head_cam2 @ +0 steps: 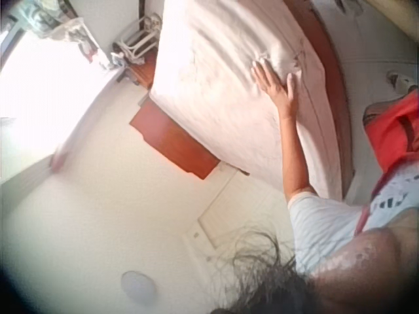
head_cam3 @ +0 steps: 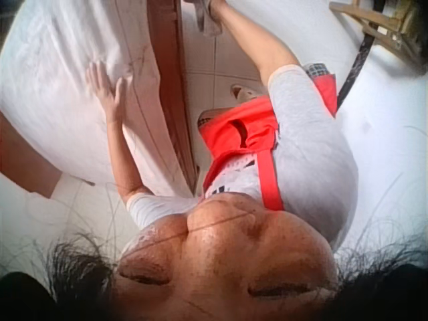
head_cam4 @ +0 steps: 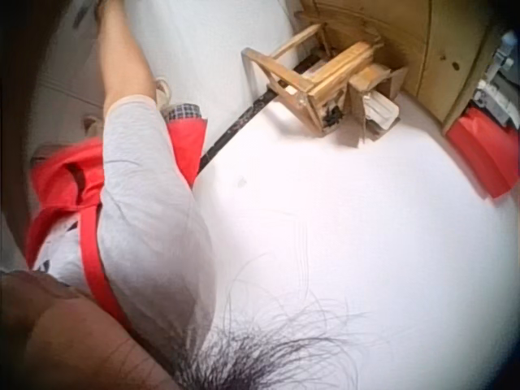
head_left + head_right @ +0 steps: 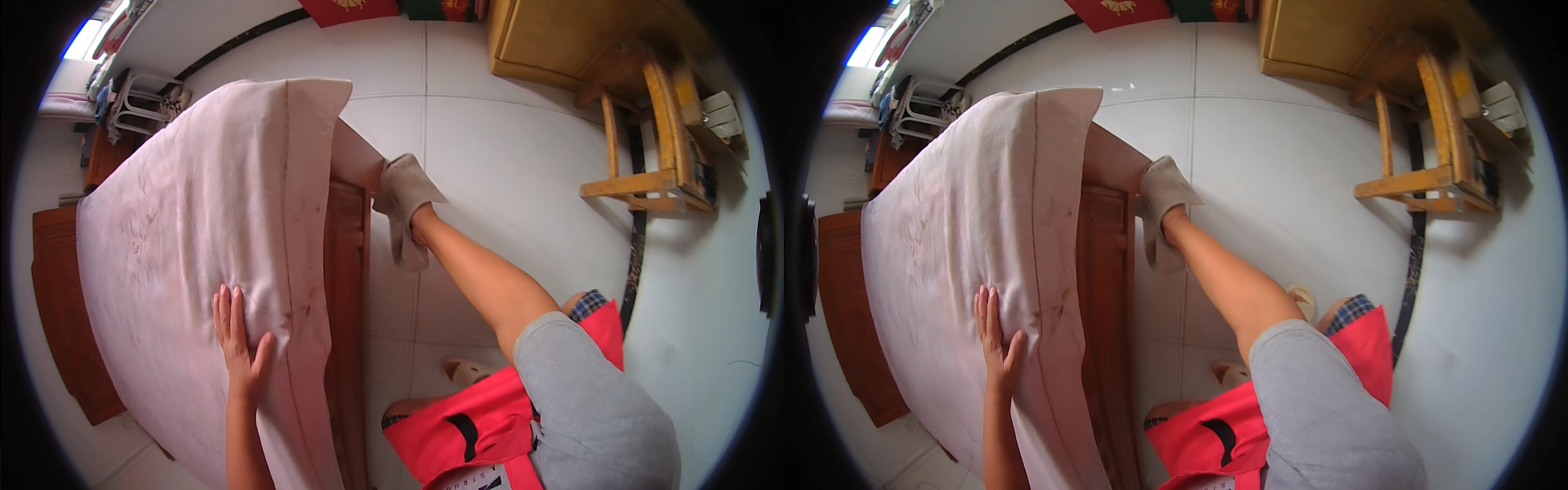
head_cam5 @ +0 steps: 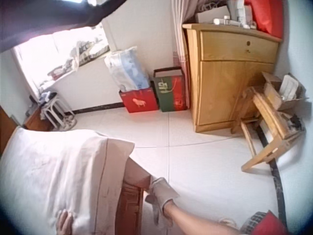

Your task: The person wipes a nightstand and a wooden headboard with a cloth, then cleans the edges of a dresser and the lower frame of the bed.

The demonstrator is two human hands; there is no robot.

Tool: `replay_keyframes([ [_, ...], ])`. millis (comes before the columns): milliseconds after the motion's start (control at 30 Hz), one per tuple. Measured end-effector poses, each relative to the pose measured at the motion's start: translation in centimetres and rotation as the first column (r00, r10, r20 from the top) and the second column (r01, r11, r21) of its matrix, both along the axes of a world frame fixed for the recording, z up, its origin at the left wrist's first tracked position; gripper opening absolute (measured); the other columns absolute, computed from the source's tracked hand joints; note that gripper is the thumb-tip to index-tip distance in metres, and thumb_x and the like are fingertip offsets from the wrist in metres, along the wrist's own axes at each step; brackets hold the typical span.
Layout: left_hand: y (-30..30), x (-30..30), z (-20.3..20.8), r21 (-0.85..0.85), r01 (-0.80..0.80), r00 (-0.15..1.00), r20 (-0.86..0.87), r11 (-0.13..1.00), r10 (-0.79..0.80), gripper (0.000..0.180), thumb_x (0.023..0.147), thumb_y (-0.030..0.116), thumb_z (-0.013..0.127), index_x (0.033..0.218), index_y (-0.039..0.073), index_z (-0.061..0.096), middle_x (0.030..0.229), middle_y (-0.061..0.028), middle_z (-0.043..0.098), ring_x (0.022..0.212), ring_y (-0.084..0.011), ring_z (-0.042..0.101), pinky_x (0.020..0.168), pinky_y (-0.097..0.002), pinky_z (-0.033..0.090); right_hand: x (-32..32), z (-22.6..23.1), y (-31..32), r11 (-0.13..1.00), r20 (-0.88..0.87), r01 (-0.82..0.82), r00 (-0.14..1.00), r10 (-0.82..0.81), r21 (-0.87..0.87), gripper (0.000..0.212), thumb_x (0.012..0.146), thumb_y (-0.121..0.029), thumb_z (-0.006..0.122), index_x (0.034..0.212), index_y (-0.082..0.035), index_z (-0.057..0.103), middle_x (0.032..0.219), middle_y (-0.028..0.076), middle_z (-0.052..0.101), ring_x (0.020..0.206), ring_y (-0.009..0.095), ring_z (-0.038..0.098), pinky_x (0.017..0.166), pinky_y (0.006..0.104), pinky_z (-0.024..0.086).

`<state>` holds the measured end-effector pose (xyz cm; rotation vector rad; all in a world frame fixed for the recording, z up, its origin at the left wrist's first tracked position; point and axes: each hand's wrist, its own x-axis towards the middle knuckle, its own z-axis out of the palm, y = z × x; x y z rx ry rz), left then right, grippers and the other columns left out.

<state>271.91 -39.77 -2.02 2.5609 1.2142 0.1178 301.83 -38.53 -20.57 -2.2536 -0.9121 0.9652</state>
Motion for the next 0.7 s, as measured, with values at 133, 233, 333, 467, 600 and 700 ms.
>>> replay_keyframes([
  [133, 0.4, 2.0, -0.1, 0.009, -0.052, 0.999, 0.000, 0.999, 0.052, 0.068, 0.070, 0.021, 0.057, 0.131, 0.003, 0.036, 0.140, -0.0157, 0.028, 0.132, -0.0339, 0.018, 0.106, -0.0421, 0.014, -0.2, -1.5, 6.2, 0.744, -0.188, 0.408, 0.912, -0.366, 0.529, 0.019, 0.077, -0.017, 0.048, 0.087, -0.003, 0.056, 0.075, 0.015, 0.052, 0.073, 0.028, 0.053, 0.066, 0.0354, 0.042],
  [233, 0.1, 2.2, -0.1, 0.016, -0.077, 0.997, 0.015, 0.997, 0.077, 0.070, 0.064, 0.015, 0.057, 0.130, 0.002, 0.038, 0.139, -0.0165, 0.030, 0.132, -0.0324, 0.019, 0.107, -0.0405, 0.015, -2.5, -2.6, 9.9, 0.520, -0.148, 0.320, 0.927, -0.344, 0.792, 0.022, 0.080, -0.018, 0.045, 0.092, -0.003, 0.055, 0.082, 0.016, 0.052, 0.079, 0.029, 0.052, 0.070, 0.0360, 0.041],
  [333, 0.1, 1.8, -0.3, 0.015, -0.133, 0.986, 0.100, 0.991, 0.131, 0.069, 0.063, 0.011, 0.056, 0.129, 0.000, 0.040, 0.137, -0.0182, 0.032, 0.130, -0.0295, 0.024, 0.106, -0.0382, 0.020, -3.9, -3.6, 11.6, 0.443, -0.088, 0.230, 0.944, -0.319, 0.867, 0.025, 0.083, -0.019, 0.041, 0.096, -0.002, 0.053, 0.089, 0.018, 0.052, 0.085, 0.031, 0.051, 0.075, 0.0365, 0.041],
  [467, -3.9, -2.0, -0.6, 0.079, -0.194, 0.976, 0.114, 0.978, 0.184, 0.073, 0.064, 0.014, 0.063, 0.130, 0.000, 0.036, 0.137, -0.0198, 0.030, 0.128, -0.0340, 0.027, 0.104, -0.0407, 0.021, -3.2, -5.5, 12.6, 0.383, -0.154, 0.293, 0.923, -0.352, 0.876, 0.029, 0.088, -0.021, 0.036, 0.102, -0.001, 0.051, 0.097, 0.020, 0.052, 0.092, 0.033, 0.050, 0.080, 0.0372, 0.039],
  [600, -8.7, -2.6, 0.4, 0.088, -0.224, 0.963, -0.134, 0.971, 0.235, 0.079, 0.073, 0.034, 0.064, 0.136, 0.005, 0.026, 0.140, -0.0172, 0.025, 0.130, -0.0350, 0.020, 0.106, -0.0456, 0.013, 1.4, -9.8, 11.9, 0.436, -0.380, 0.591, 0.791, -0.480, 0.678, 0.033, 0.092, -0.022, 0.031, 0.108, 0.000, 0.049, 0.106, 0.022, 0.052, 0.100, 0.035, 0.049, 0.086, 0.0379, 0.038],
  [700, -9.5, -3.4, 0.8, 0.143, -0.243, 0.936, -0.225, 0.959, 0.271, 0.093, 0.066, 0.018, 0.073, 0.138, 0.001, 0.016, 0.141, -0.0191, 0.021, 0.131, -0.0351, 0.017, 0.107, -0.0419, 0.013, 0.4, -8.5, 7.6, 0.664, -0.740, 0.747, 0.452, -0.497, 0.010, 0.058, 0.093, -0.039, 0.014, 0.130, 0.001, 0.033, 0.136, 0.018, 0.033, 0.127, 0.029, 0.029, 0.105, 0.0333, 0.019],
])
